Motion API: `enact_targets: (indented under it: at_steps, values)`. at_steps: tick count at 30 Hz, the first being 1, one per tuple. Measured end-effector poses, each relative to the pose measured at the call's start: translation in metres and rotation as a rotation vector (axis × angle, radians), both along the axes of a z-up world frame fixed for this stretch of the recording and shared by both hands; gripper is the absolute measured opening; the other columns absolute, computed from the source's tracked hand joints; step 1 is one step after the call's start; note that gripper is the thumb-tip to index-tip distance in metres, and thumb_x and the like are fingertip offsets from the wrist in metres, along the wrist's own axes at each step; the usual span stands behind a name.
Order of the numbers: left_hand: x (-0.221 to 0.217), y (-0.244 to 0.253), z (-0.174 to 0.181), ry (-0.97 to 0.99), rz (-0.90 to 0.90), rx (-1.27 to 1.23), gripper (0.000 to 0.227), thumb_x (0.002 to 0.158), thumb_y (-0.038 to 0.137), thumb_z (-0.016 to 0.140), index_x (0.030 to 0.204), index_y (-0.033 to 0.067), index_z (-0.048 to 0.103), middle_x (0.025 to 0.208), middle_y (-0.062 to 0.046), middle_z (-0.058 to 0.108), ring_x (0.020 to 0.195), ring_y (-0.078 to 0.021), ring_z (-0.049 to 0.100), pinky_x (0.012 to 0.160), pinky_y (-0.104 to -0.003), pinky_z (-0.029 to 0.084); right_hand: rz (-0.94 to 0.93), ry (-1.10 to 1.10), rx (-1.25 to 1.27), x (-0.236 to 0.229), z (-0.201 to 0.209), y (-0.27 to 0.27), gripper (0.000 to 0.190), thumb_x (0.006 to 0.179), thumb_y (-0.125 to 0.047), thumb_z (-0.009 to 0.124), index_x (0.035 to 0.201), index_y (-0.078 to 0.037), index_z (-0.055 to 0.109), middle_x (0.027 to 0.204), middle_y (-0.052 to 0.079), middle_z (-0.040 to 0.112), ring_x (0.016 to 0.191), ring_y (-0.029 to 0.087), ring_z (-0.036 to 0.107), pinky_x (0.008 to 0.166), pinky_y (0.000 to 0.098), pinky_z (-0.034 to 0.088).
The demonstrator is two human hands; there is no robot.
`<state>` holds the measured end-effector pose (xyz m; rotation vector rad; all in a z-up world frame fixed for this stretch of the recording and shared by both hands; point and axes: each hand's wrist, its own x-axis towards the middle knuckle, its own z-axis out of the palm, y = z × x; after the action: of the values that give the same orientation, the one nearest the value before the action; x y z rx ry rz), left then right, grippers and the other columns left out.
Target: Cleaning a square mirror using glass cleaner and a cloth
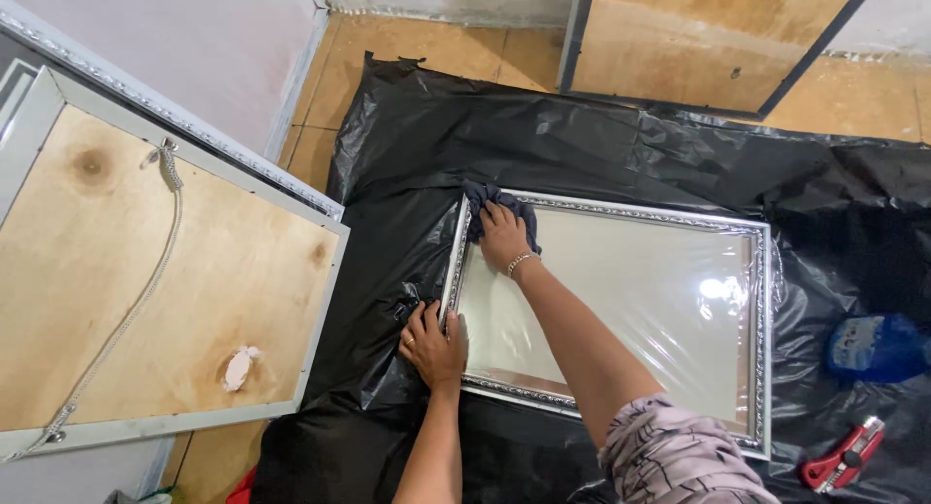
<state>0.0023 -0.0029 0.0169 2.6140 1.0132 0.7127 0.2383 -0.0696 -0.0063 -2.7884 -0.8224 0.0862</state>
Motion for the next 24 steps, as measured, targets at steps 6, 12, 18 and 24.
enact_targets:
  at_steps: [6,12,18,24]
  values:
    - [-0.001,0.007,-0.018,-0.001,-0.012,-0.032,0.032,0.096,0.052,0.053,0.121,0.0368,0.065,0.131,0.006,0.060,0.112,-0.0274,0.057,0.095,-0.047,0.042,0.238,-0.204,0.045,-0.044,-0.021,-0.020,0.059,0.086,-0.031,0.067,0.143,-0.021,0.056,0.142,0.002,0.055,0.133,0.024,0.050,0.100,0.0476,0.045]
    - [-0.002,0.009,-0.033,0.010,0.008,0.031,0.034,0.099,0.057,0.046,0.120,0.0372,0.064,0.133,0.010,0.059,0.112,-0.0241,0.056,0.095,-0.045,0.041,0.461,-0.317,0.242,-0.149,-0.013,-0.048,0.040,0.084,-0.021,0.053,0.122,-0.020,0.066,0.124,0.006,0.065,0.117,0.028,0.060,0.086,0.0485,0.048]
    - [-0.003,0.009,-0.025,-0.028,-0.005,0.031,0.032,0.098,0.055,0.050,0.121,0.0399,0.066,0.131,0.010,0.059,0.112,-0.0244,0.056,0.095,-0.045,0.042,0.519,-0.138,0.196,-0.226,0.024,-0.078,0.033,0.090,-0.023,0.052,0.121,-0.020,0.063,0.133,0.001,0.058,0.134,0.025,0.048,0.100,0.0469,0.038]
    - [-0.001,0.007,-0.026,-0.036,0.020,0.056,0.030,0.098,0.056,0.053,0.119,0.0406,0.067,0.130,0.012,0.060,0.110,-0.0219,0.056,0.094,-0.043,0.042,0.341,-0.088,0.159,-0.219,0.049,-0.133,0.044,0.085,-0.030,0.068,0.129,-0.035,0.065,0.139,-0.006,0.057,0.139,0.022,0.044,0.100,0.0486,0.033]
